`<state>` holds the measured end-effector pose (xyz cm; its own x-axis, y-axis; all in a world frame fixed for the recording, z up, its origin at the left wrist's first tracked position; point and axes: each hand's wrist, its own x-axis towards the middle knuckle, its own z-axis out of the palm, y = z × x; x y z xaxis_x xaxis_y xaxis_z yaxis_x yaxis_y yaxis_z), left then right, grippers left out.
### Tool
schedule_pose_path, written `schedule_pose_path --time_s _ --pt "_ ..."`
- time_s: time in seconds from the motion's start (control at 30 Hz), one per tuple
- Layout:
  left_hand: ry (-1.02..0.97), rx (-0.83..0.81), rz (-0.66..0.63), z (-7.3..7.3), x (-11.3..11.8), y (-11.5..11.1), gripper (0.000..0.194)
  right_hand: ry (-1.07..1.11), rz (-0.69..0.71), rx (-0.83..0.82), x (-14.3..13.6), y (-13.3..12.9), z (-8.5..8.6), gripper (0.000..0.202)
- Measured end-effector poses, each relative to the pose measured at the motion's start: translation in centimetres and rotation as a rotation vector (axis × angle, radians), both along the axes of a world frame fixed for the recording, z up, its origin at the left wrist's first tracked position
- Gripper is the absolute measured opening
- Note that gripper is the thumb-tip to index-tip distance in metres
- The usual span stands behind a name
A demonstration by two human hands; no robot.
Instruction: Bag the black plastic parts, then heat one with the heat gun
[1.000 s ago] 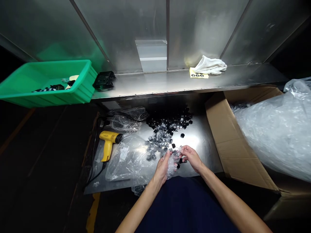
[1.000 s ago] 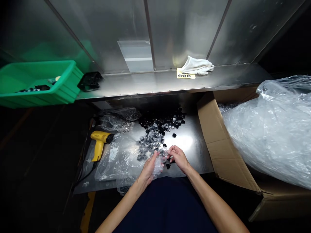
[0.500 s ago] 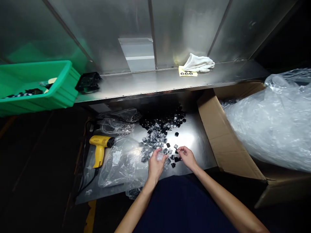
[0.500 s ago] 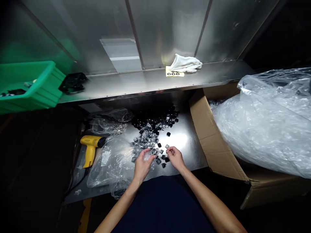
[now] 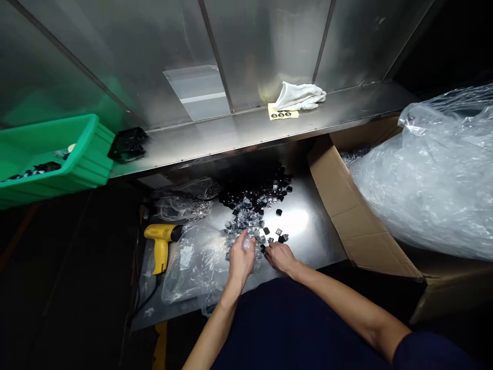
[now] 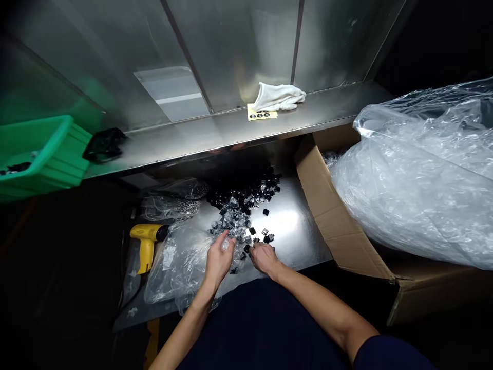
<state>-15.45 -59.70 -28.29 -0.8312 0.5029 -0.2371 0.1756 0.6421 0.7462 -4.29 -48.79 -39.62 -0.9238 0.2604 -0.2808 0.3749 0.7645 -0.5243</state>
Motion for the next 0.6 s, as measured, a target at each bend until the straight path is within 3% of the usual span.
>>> schedule_pose_path --time_s 0.2,0.27,0.37,0.43,0.6 --pt "0.004 -0.12 -0.035 0.2 -0.4 -1.0 0.036 0.06 -0.145 -0.112 1.2 1.0 0.4 0.019" --pt "0.031 -0.095 -0.047 -0.4 -0.4 -1.1 0.036 0.105 -0.265 -0.288 1.6 1.6 0.7 0.018" --pt "0.115 -0.017 -0.072 -1.7 -0.5 -0.8 0.034 0.249 -0.526 -0.778 1.9 2.5 1.2 0.016" --pt "0.134 0.024 -0.093 -2.4 -0.5 -0.5 0.032 0.334 -0.62 -1.012 2.0 3.1 1.8 0.016" --pt "0.065 0.108 -0.147 -2.5 -0.4 0.4 0.028 0.408 -0.692 -1.182 1.6 4.1 3.4 0.012"
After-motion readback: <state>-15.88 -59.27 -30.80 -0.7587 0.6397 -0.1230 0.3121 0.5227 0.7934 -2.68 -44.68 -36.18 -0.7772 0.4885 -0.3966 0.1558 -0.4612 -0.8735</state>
